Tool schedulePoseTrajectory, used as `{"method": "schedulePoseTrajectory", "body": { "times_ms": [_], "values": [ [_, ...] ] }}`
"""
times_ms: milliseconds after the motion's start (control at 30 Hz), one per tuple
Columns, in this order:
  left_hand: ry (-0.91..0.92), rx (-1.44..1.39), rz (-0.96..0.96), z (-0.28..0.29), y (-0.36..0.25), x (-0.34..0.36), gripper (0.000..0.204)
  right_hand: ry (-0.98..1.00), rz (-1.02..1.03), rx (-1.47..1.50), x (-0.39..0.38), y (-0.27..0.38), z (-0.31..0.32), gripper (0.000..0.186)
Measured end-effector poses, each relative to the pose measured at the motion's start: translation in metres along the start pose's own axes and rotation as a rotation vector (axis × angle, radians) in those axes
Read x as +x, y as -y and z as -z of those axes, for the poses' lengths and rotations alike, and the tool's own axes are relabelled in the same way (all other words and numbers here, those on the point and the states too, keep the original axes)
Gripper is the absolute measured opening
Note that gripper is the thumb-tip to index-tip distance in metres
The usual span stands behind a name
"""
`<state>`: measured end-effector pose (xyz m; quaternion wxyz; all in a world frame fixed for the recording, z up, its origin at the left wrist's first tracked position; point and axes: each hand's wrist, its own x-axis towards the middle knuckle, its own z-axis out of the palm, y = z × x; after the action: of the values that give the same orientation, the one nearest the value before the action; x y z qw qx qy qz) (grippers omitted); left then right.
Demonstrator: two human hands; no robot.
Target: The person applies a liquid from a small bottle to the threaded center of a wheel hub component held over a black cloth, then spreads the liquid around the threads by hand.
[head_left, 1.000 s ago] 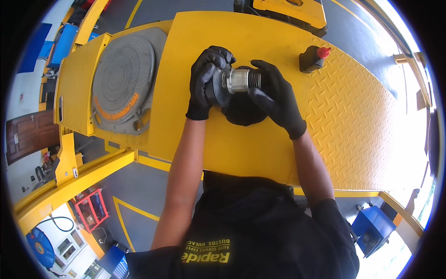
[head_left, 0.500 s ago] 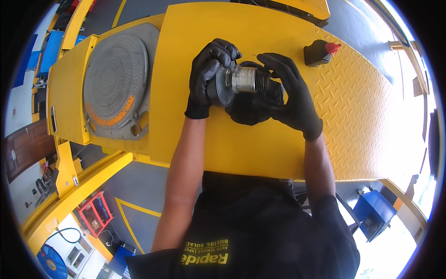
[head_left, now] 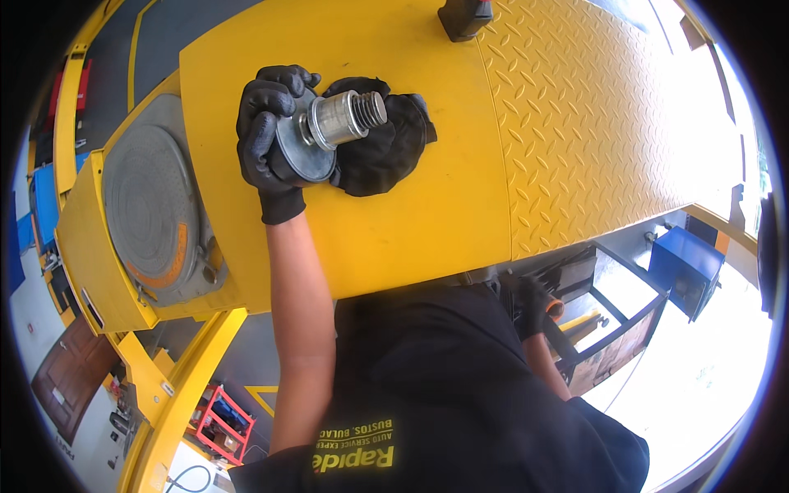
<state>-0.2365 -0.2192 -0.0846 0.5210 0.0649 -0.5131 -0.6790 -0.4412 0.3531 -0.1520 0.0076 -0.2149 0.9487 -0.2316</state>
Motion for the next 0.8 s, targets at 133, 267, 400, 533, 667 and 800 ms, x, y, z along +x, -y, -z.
{"method": "schedulePoseTrajectory", "body": {
  "times_ms": [133, 267, 400, 533, 667, 800],
  "values": [
    [0.03, -0.045, 0.021, 0.0, 0.0, 0.003, 0.03, 0.492, -0.306, 0.179, -0.078, -0.005, -0.008, 0.019],
    [-0.034, -0.072, 0.095, 0.004, -0.007, -0.001, 0.031, 0.714, -0.417, 0.368, -0.097, 0.008, -0.009, 0.024],
    [0.006, -0.082, 0.097, 0.009, -0.002, -0.002, 0.032, 0.813, -0.515, 0.576, -0.108, 0.027, 0.002, 0.031],
    [0.007, -0.106, 0.094, 0.006, -0.001, 0.0, 0.034, 0.849, -0.592, 0.772, -0.113, 0.045, 0.009, 0.038],
    [0.006, -0.127, 0.091, 0.013, -0.001, -0.002, 0.043, 0.863, -0.624, 0.874, -0.105, 0.054, 0.012, 0.046],
    [0.017, -0.177, 0.099, 0.019, 0.001, -0.001, 0.048, 0.822, -0.508, 0.975, -0.107, 0.028, 0.005, 0.057]
  ]
}}
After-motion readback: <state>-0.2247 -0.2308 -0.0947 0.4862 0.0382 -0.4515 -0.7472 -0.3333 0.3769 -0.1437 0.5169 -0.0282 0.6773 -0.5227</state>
